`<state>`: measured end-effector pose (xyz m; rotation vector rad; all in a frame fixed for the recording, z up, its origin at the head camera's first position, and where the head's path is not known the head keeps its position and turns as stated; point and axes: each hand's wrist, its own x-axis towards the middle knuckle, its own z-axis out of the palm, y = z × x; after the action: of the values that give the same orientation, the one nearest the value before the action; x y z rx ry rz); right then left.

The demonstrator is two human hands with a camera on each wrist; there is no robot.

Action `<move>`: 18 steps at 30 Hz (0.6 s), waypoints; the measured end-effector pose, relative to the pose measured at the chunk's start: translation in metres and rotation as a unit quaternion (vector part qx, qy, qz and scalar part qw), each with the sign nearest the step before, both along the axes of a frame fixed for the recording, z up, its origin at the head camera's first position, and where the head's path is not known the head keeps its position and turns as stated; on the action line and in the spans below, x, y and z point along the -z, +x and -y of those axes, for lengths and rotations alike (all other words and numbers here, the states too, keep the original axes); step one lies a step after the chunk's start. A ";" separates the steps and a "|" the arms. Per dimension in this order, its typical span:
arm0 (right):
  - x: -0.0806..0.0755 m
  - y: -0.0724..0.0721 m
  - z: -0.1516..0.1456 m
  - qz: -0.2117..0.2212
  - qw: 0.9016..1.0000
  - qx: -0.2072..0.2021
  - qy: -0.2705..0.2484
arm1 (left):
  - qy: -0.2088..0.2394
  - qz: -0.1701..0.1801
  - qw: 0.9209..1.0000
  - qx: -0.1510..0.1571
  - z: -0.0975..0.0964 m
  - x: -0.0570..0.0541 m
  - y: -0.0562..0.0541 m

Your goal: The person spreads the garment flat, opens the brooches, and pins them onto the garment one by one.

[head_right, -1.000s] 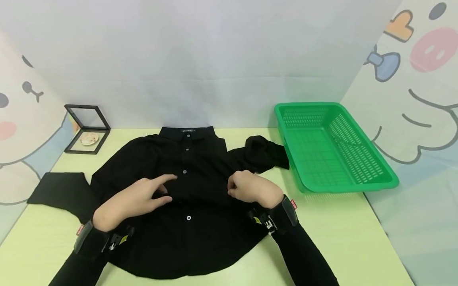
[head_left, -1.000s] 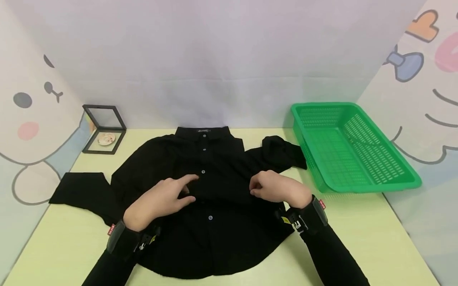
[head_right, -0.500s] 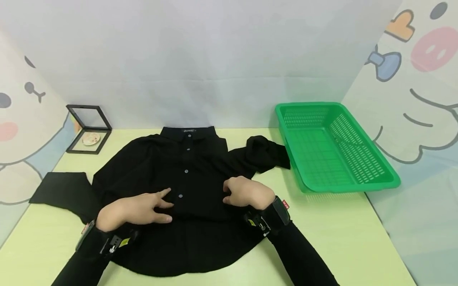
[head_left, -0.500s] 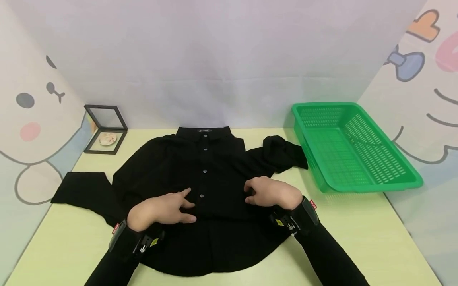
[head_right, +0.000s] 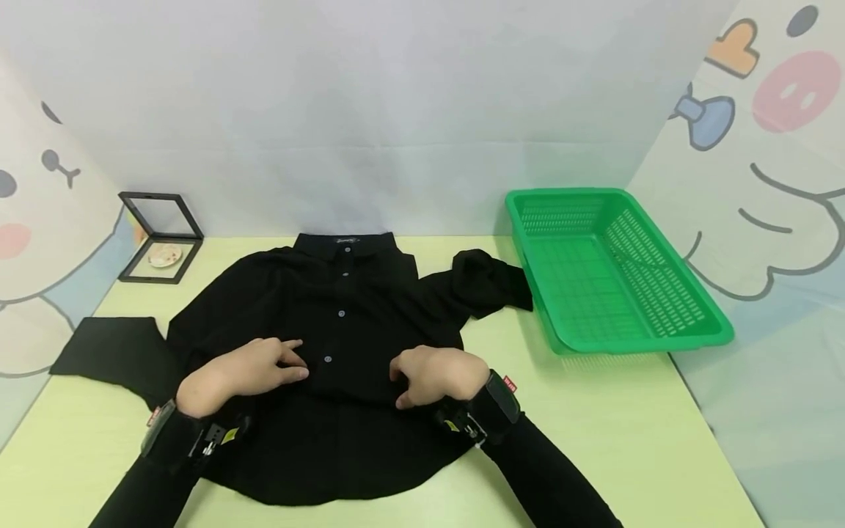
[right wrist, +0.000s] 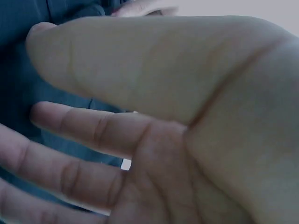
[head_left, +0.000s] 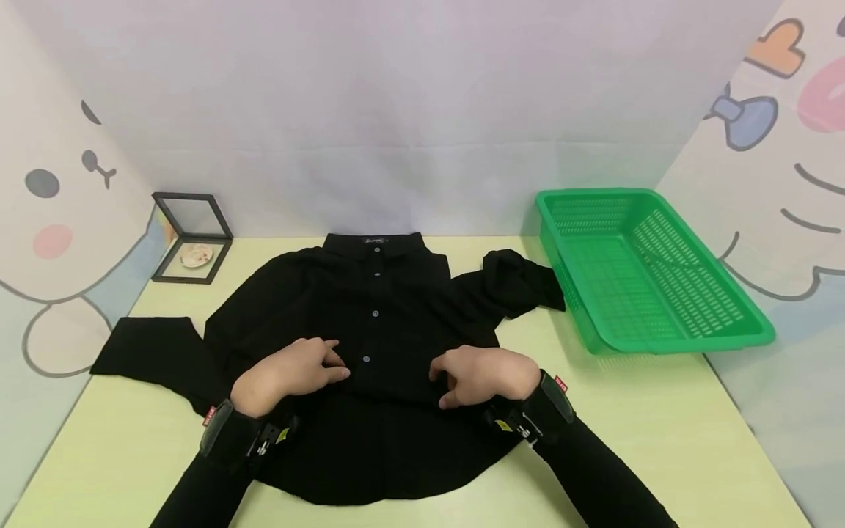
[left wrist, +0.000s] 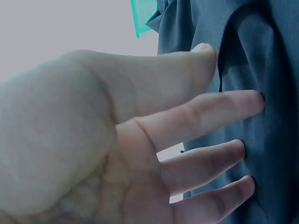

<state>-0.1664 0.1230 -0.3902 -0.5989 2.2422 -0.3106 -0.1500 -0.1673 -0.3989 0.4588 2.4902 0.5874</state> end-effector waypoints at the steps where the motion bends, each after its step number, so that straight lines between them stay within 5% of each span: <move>1: 0.000 0.002 0.002 -0.003 1.000 -0.004 0.003 | 0.000 -0.001 1.000 -0.001 0.000 0.000 0.000; 18: 0.002 0.016 0.015 -0.020 0.999 -0.041 0.012 | 0.004 0.025 1.000 -0.014 0.006 0.000 -0.002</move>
<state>-0.1506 0.1077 -0.3922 -0.6864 2.2494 -0.2320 -0.1519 -0.1732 -0.3986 0.4087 2.4507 0.6129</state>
